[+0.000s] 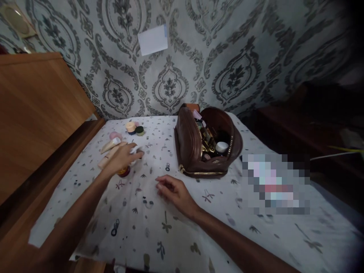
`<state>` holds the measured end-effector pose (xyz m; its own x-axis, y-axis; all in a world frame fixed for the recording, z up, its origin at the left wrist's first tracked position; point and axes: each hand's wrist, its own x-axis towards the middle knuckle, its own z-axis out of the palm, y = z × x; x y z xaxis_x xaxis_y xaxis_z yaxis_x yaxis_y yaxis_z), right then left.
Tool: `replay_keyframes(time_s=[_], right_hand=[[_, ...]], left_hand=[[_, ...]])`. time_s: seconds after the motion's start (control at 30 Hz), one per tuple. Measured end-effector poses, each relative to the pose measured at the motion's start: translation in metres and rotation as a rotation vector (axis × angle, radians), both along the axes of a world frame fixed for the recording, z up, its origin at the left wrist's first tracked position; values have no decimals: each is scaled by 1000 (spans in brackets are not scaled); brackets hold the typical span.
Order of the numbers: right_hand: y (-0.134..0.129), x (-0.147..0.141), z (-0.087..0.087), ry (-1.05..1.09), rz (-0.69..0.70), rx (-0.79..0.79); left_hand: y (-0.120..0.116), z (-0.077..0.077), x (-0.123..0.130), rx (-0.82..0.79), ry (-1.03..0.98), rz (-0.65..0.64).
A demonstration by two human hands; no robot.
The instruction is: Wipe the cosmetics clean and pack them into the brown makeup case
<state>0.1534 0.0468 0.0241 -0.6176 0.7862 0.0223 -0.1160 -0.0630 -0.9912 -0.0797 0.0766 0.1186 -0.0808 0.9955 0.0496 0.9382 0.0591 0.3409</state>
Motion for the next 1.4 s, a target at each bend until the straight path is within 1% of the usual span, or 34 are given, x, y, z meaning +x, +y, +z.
replay_keyframes(time_s=[0.07, 0.13, 0.17, 0.2, 0.27, 0.33, 0.43, 0.53, 0.7, 0.73, 0.87, 0.93, 1.0, 1.1, 1.13, 1.2, 1.33, 1.4], right_hand=[[1, 0, -2, 69, -19, -64], [2, -1, -2, 146, -18, -75], [2, 0, -2, 183, -12, -70], [3, 0, -1, 218, -11, -66], [4, -1, 0, 278, -14, -74], [5, 0, 1, 318, -23, -100], [7, 1, 3, 335, -27, -123], [8, 2, 5, 319, -38, -118], [6, 2, 4, 266, -26, -160], [6, 2, 4, 247, -39, -139], [2, 1, 3, 109, -137, 56], [1, 1, 2, 35, -177, 124], [0, 1, 0, -25, -198, 195], [-2, 1, -4, -100, -230, 345], [-3, 2, -5, -119, -236, 382], [-5, 4, -8, -154, -219, 422], [-7, 6, -11, -162, -110, 485], [-6, 6, -10, -126, -96, 492]], left_hand=[[-16, -2, 32, 61, -226, -100], [-32, -10, 62, 60, -386, -152], [-38, -16, 74, 81, -416, -158], [-44, -22, 84, 143, -412, -156], [-49, -34, 93, 229, -383, -204], [-50, -44, 94, 294, -354, -249], [-47, -52, 90, 375, -307, -301], [-47, -55, 88, 426, -267, -332], [-50, -56, 86, 426, -287, -335], [-50, -56, 85, 422, -290, -334], [-52, -57, 83, 414, -291, -334], [-53, -57, 82, 420, -282, -351], [-53, -57, 83, 424, -270, -375], [-55, -56, 86, 407, -276, -392], [-55, -56, 87, 391, -297, -381], [-56, -56, 88, 335, -377, -316], [-56, -58, 88, 214, -610, -99], [-54, -59, 88, 185, -718, -19]])
